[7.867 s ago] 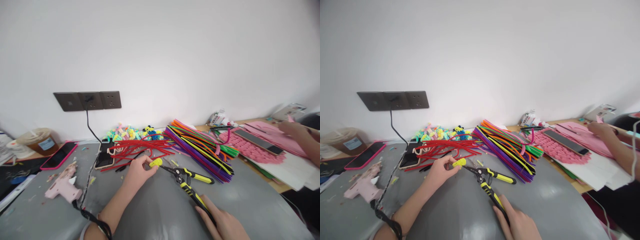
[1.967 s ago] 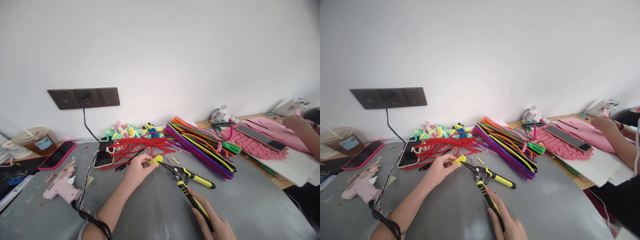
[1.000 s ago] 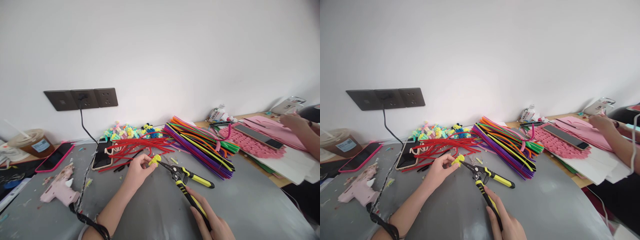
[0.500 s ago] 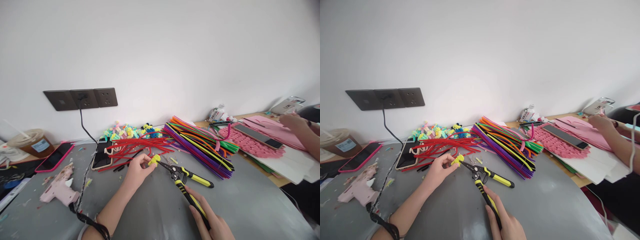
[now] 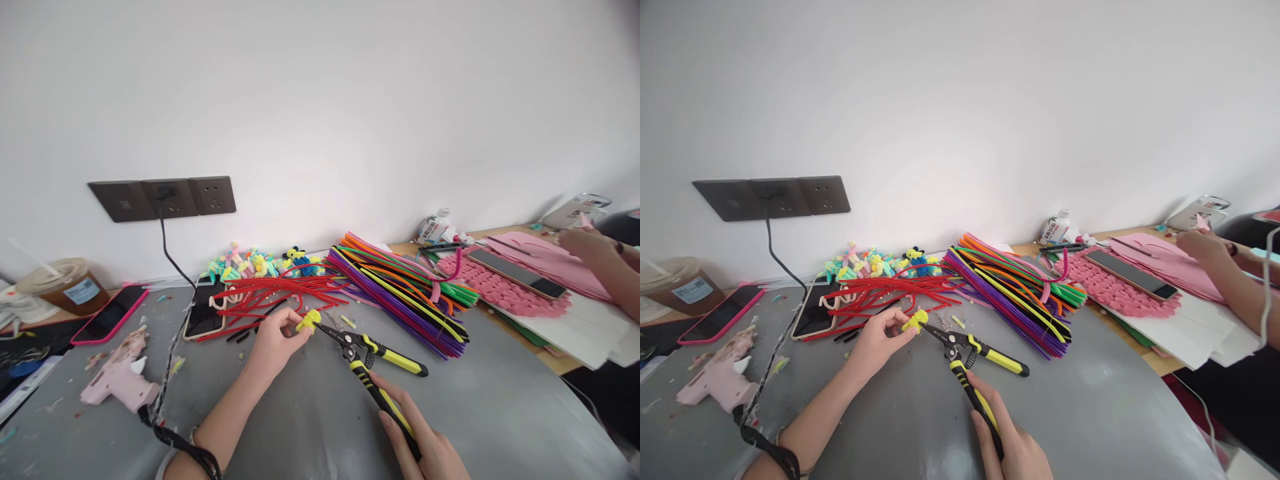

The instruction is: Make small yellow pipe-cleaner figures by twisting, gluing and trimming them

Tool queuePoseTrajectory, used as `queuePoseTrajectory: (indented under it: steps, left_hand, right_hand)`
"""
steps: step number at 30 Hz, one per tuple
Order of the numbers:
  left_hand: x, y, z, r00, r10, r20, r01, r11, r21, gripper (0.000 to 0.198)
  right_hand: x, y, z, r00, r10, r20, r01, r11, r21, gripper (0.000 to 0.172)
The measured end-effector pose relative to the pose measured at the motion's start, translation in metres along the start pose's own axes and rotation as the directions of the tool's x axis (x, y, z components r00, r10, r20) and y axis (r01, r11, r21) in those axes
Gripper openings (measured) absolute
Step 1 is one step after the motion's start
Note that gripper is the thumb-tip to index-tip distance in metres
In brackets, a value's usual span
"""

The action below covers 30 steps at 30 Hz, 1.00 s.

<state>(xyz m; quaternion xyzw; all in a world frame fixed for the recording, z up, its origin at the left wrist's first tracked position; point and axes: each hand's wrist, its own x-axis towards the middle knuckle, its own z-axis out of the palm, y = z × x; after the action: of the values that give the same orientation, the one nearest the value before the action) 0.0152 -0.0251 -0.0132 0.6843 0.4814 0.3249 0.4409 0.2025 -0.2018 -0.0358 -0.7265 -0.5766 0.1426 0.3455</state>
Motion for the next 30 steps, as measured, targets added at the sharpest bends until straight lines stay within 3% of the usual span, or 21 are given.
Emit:
queuePoseTrajectory:
  steps: [7, 16, 22, 30]
  left_hand:
    - [-0.0010, 0.0027, 0.0000, 1.000, -0.017, 0.007, 0.017, 1.000, -0.016, 0.020]
    - [-0.0010, -0.0002, 0.0004, 1.000, -0.003, 0.000, 0.003, 1.000, -0.016, 0.021]
    - [-0.0009, 0.0006, -0.0002, 1.000, 0.003, 0.000, -0.003, 1.000, -0.018, 0.021]
    - [-0.0001, -0.0006, -0.0002, 1.000, 0.003, 0.004, -0.003, 1.000, -0.012, 0.020]
  right_hand:
    - [-0.0022, 0.0017, 0.0040, 1.000, 0.015, -0.005, -0.015, 1.000, 0.007, 0.053]
    - [0.0036, 0.0068, -0.0055, 0.995, -0.029, 0.096, 0.026, 0.999, 0.034, 0.054]
    - [0.0009, 0.0039, -0.0023, 0.999, -0.015, 0.033, 0.014, 0.999, 0.037, 0.051]
    - [-0.0006, 0.0005, -0.0001, 0.999, -0.006, 0.034, 0.005, 0.999, 0.032, 0.052]
